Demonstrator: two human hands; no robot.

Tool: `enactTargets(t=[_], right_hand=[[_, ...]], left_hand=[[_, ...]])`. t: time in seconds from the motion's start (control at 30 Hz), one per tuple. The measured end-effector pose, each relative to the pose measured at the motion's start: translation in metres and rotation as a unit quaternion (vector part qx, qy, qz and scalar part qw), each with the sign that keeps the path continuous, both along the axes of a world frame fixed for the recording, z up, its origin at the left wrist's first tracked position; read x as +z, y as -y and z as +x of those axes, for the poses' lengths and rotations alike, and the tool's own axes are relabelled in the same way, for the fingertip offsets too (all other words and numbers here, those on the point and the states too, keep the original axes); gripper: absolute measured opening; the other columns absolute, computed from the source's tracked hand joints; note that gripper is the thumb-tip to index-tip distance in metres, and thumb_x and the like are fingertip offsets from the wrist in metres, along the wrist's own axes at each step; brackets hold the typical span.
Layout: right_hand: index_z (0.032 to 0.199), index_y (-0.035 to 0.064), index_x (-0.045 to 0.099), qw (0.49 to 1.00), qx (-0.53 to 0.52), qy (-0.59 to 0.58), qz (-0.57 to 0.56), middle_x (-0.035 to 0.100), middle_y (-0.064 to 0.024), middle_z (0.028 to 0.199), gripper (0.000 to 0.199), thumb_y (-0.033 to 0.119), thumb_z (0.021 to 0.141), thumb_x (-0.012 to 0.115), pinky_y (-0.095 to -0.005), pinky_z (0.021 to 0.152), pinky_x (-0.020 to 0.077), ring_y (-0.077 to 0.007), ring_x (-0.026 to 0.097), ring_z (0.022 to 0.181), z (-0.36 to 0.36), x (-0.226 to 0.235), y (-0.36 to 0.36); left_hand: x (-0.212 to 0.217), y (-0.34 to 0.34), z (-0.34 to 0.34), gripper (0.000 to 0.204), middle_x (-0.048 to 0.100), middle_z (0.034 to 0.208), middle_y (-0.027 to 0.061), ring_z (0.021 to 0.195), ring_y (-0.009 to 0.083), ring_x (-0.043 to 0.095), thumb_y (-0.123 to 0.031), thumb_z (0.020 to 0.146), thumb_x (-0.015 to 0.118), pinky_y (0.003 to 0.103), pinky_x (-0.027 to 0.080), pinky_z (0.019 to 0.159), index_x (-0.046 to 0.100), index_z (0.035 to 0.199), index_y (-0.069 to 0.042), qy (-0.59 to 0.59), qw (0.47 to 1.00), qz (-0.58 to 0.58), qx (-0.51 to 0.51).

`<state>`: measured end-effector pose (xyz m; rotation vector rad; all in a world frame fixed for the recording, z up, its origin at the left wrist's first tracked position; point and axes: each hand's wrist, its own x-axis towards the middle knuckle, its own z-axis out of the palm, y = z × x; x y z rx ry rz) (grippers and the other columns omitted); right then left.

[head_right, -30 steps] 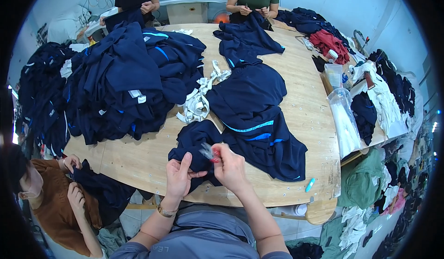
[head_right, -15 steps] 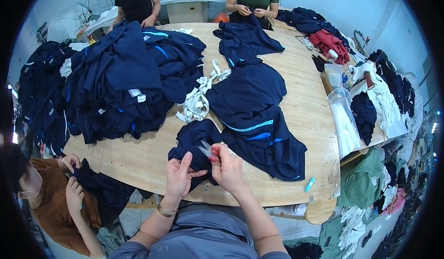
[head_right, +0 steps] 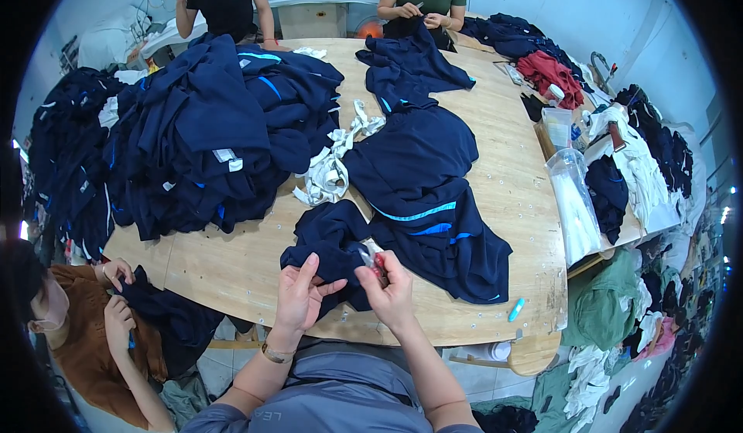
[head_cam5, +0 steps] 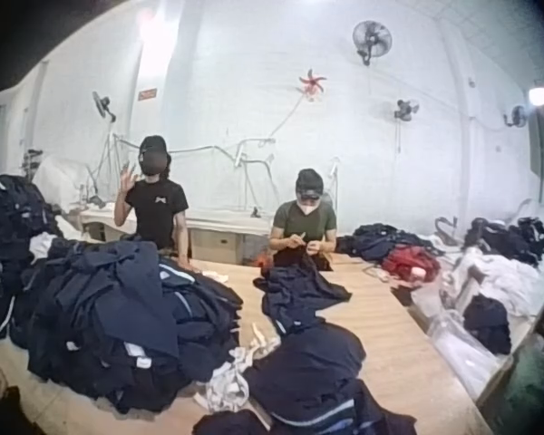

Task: Trimming loose threads from dark blue garments using small scissors.

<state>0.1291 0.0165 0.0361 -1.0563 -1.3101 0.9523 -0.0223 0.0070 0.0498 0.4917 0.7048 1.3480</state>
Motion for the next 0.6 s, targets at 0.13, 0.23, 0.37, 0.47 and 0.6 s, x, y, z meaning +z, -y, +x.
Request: enactTargets(t=[0.13,0.23,0.37,0.47,0.6], right_hand=[[0.092,0.0008,0.059,0.994,-0.037,0.093,0.035,0.05,0.003,0.062,0.015,0.0,0.079,0.065,-0.018,0.046,0.0321,-0.0016,0.041,0.053,-0.011,0.014,-0.001],[0.095,0.0012,0.061,0.982,-0.053,0.134,0.119,0.057,-0.0012,0.065,0.017,0.0,0.079,0.064,-0.0204,0.049,0.0379,-0.004,0.047,0.054,-0.017,0.002,-0.012],[0.092,0.0007,0.06,0.976,-0.053,0.192,0.087,0.058,-0.006,0.065,0.008,0.003,0.085,0.058,-0.0218,0.05,0.0394,-0.0065,0.05,0.055,-0.012,0.008,-0.017],[0.09,-0.0009,0.058,0.99,-0.045,0.133,0.011,0.057,-0.0027,0.068,0.007,0.004,0.089,0.053,-0.0193,0.052,0.0374,-0.0041,0.047,0.059,-0.009,0.008,-0.018],[0.091,-0.0019,0.058,0.998,-0.03,0.053,-0.007,0.058,-0.0005,0.072,0.007,0.002,0.089,0.052,-0.0177,0.055,0.0375,-0.0035,0.047,0.063,-0.009,0.005,-0.013]], left_hand=[[0.002,0.001,0.004,0.022,0.064,0.096,0.0092,0.086,0.0162,0.062,-0.014,0.094,0.049,0.038,0.056,0.078,0.06,0.102,0.003,-0.016,1.0,0.013,0.003],[-0.005,0.003,0.008,0.021,0.063,0.097,0.0104,0.086,0.016,0.062,-0.011,0.093,0.051,0.038,0.055,0.079,0.06,0.102,0.005,-0.039,0.999,0.03,0.008],[-0.004,0.004,0.006,0.02,0.063,0.096,0.0108,0.085,0.0151,0.061,-0.01,0.092,0.052,0.037,0.056,0.078,0.061,0.099,0.007,-0.052,0.998,0.038,0.008],[-0.008,0.004,0.004,0.022,0.064,0.095,0.0118,0.083,0.0151,0.062,-0.011,0.092,0.052,0.037,0.056,0.077,0.061,0.1,0.008,-0.046,0.998,0.041,-0.005],[0.002,0.004,0.007,0.023,0.064,0.091,0.0124,0.079,0.0148,0.062,-0.012,0.092,0.052,0.036,0.057,0.075,0.061,0.098,0.009,-0.042,0.999,0.019,0.011]])
